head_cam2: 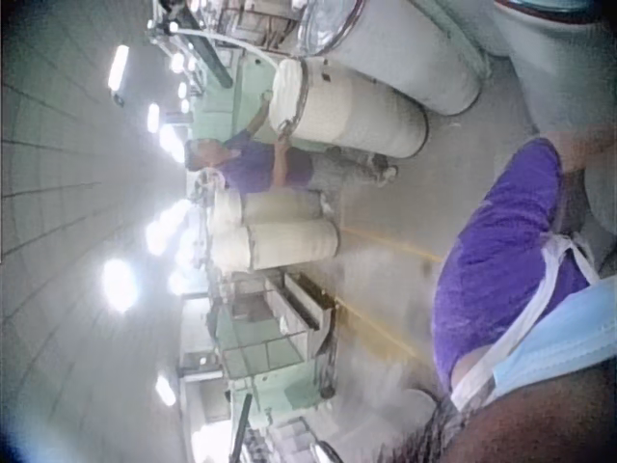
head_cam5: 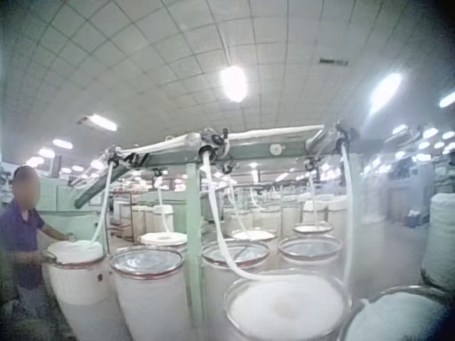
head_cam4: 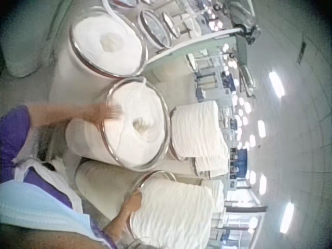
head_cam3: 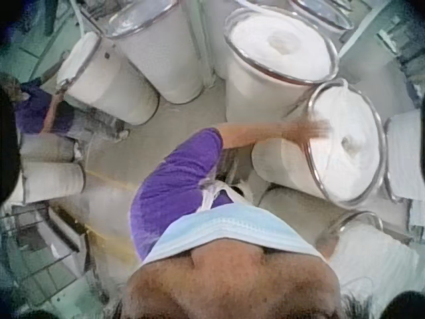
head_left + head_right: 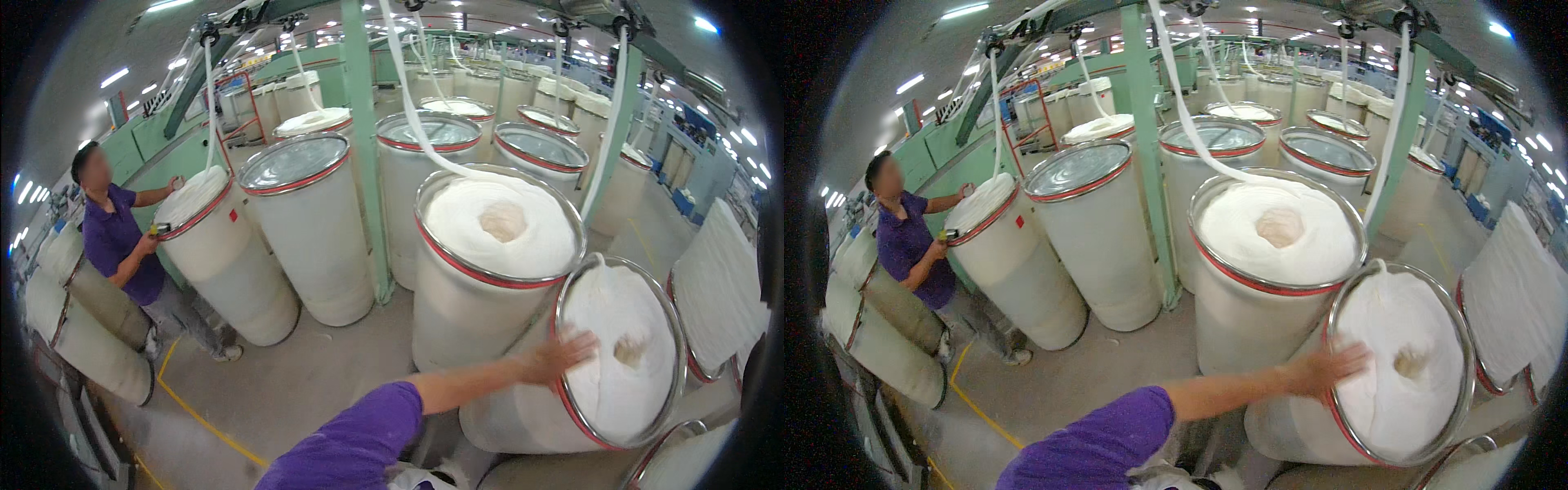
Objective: The person winds white yarn into large cylindrical containers using a thin wooden stick to guide the strands. They repeatedly lift and reposition the yarn, secure it with the stick, and move between multiple containers in a factory setting.
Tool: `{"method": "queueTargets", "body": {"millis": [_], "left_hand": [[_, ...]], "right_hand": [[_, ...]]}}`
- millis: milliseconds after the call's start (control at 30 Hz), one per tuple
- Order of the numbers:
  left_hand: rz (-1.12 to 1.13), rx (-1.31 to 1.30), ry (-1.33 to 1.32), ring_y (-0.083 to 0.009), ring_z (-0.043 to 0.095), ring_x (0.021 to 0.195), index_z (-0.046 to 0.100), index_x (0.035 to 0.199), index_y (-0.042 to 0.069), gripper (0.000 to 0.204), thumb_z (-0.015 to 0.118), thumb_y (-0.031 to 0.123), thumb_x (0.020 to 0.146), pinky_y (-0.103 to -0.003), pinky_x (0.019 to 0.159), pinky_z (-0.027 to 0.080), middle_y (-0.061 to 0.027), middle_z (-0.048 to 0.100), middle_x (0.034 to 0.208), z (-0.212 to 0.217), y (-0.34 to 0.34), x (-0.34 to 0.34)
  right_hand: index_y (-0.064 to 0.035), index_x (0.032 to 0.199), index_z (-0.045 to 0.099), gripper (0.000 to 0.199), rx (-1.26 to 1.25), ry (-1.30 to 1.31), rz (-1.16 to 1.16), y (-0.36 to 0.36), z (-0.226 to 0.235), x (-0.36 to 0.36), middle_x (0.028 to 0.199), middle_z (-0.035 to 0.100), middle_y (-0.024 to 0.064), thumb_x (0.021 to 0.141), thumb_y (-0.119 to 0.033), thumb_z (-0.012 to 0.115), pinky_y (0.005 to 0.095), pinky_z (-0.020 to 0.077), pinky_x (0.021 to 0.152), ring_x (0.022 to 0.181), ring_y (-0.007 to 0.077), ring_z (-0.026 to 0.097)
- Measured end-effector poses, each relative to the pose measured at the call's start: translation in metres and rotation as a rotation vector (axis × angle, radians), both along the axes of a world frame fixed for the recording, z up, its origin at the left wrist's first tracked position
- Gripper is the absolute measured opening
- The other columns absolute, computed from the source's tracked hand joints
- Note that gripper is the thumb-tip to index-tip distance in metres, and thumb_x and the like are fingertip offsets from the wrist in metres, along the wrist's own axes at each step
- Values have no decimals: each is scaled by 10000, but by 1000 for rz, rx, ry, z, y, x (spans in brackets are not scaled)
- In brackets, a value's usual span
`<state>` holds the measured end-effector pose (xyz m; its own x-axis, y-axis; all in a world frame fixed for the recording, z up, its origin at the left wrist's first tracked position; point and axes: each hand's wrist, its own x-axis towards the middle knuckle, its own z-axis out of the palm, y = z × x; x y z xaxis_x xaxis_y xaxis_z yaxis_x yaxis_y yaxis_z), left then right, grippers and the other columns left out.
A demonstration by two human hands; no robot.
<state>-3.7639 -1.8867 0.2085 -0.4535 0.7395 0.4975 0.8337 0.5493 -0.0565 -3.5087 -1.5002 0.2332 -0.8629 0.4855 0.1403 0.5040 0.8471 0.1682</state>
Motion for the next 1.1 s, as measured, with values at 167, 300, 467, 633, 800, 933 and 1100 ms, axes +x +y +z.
{"method": "queueTargets", "body": {"millis": [167, 300, 467, 633, 800, 933, 1100], "left_hand": [[483, 406, 355, -332, 491, 1138, 509, 1193, 35, 656, 795, 320, 676, -456, 982, 382, -151, 505, 1236, -5, -122, -71], [784, 107, -39, -282, 508, 1120, 573, 1104, 52, 509, 732, 401, 768, -441, 981, 378, -122, 531, 1191, 7, -181, -98], [970, -19, 18, -250, 568, 1023, 601, 1016, 64, 464, 663, 480, 820, -416, 886, 426, -95, 609, 1057, 25, -208, -122], [1108, -84, -3, -230, 606, 950, 641, 949, 79, 449, 587, 515, 857, -395, 809, 443, -90, 656, 935, 24, -197, -149], [940, -109, 81, -244, 627, 749, 660, 754, 93, 432, 583, 503, 865, -398, 736, 447, -71, 650, 719, 24, -174, -130], [838, -45, -1, -248, 633, 670, 650, 714, 90, 440, 566, 491, 877, -393, 639, 473, -95, 647, 684, 23, -154, -104], [737, 85, 4, -240, 635, 669, 628, 714, 95, 358, 572, 407, 881, -379, 614, 482, -84, 626, 661, 10, -126, -89]], "right_hand": [[-21, 1181, 557, 364, -165, -148, -63, -22, 13, -5, 1213, 577, 183, 937, -278, 473, 411, 517, 821, 1038, 349, 599], [-27, 1153, 563, 356, -49, -107, -28, -22, 10, -13, 1157, 599, 182, 931, -293, 486, 419, 517, 800, 1001, 350, 611], [-34, 1118, 571, 347, -15, -46, -64, -29, 8, -20, 1088, 626, 182, 923, -313, 502, 430, 518, 775, 954, 352, 627], [-91, 943, 607, 315, 51, 137, -167, -37, 8, -28, 816, 652, 130, 913, -392, 518, 403, 520, 599, 714, 290, 652], [-132, 795, 595, 371, 239, 255, -83, -34, -2, -39, 701, 645, 65, 912, -471, 503, 395, 487, 471, 583, 278, 632], [-112, 851, 622, 420, 165, 202, -203, -38, -1, -46, 736, 667, 89, 905, -511, 504, 411, 504, 503, 632, 304, 658], [-61, 972, 642, 494, -53, 108, -283, -43, 14, -48, 863, 690, 154, 914, -525, 482, 465, 535, 643, 777, 340, 687]]}}
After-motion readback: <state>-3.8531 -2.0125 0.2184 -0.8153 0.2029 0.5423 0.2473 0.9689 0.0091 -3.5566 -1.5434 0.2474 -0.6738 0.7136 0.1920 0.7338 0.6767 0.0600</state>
